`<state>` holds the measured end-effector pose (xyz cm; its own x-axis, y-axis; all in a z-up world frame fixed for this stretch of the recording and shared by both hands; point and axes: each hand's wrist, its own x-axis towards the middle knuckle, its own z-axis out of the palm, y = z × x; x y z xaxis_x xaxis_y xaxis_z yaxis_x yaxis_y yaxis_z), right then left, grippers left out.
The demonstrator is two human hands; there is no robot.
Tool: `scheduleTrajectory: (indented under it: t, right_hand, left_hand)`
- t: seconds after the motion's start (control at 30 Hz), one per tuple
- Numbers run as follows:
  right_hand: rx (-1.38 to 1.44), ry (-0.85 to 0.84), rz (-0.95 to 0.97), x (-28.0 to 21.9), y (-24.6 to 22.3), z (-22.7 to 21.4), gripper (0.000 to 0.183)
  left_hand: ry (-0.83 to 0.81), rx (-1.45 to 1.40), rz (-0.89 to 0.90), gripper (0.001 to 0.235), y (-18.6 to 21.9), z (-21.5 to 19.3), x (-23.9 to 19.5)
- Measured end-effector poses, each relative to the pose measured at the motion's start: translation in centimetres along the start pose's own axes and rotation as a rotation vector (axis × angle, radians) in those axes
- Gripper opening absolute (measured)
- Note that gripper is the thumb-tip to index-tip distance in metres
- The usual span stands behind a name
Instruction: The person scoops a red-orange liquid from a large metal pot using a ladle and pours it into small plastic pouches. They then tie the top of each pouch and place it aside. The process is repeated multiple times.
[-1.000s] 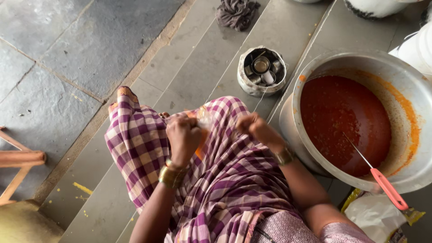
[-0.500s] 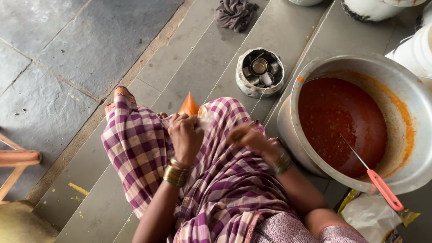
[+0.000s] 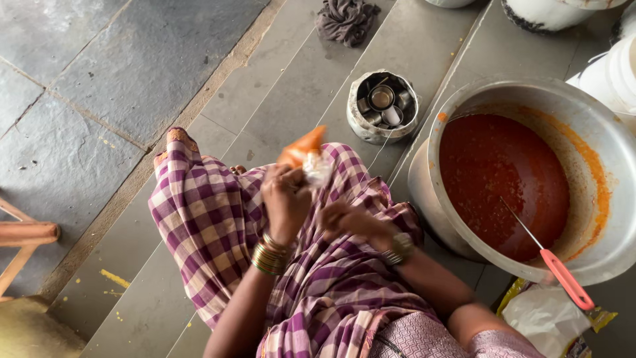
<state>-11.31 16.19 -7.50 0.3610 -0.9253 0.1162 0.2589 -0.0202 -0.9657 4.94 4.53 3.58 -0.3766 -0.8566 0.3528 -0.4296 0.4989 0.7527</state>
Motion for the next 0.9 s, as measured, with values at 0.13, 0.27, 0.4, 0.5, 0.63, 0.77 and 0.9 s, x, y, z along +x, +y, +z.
scheduleTrajectory:
  t: [0.13, 0.27, 0.4, 0.5, 0.63, 0.77, 0.9]
  right_hand:
    - [0.165, 0.175, -0.068, 1.7, 0.9, -1.7, 0.019]
    - [0.142, 0.064, -0.368, 1.3, 0.9, -7.5, 0.014]
    - [-0.292, -0.044, -0.422, -0.7, 5.2, -3.7, 0.006]
    - [-0.066, 0.124, -0.106, 0.4, 7.8, -2.5, 0.017]
    - [0.451, 0.274, -0.110, 0.7, 4.8, -8.7, 0.008]
    - [0.026, 0.239, 0.141, -2.1, 0.2, -8.4, 0.025]
    - [0.131, 0.081, 0.052, 1.1, 3.2, -0.8, 0.018]
  left_hand:
    - [-0.278, -0.481, -0.345, 0.016, 1.2, 0.6, -1.1]
    - [-0.310, -0.138, -0.274, 0.007, -0.3, -1.9, 0.6]
    - [0.046, 0.084, 0.134, 0.010, 0.7, 0.6, 0.5]
    - [-0.088, -0.132, 0.017, 0.010, 2.2, 2.3, 0.0]
    - [-0.345, -0.212, -0.059, 0.007, 1.0, -0.3, -0.7]
    - [-0.143, 0.160, 0.058, 0.029, -0.3, -0.5, 0.6]
    - [-0.061, -0.178, -0.052, 0.019, 0.3, 1.8, 0.6]
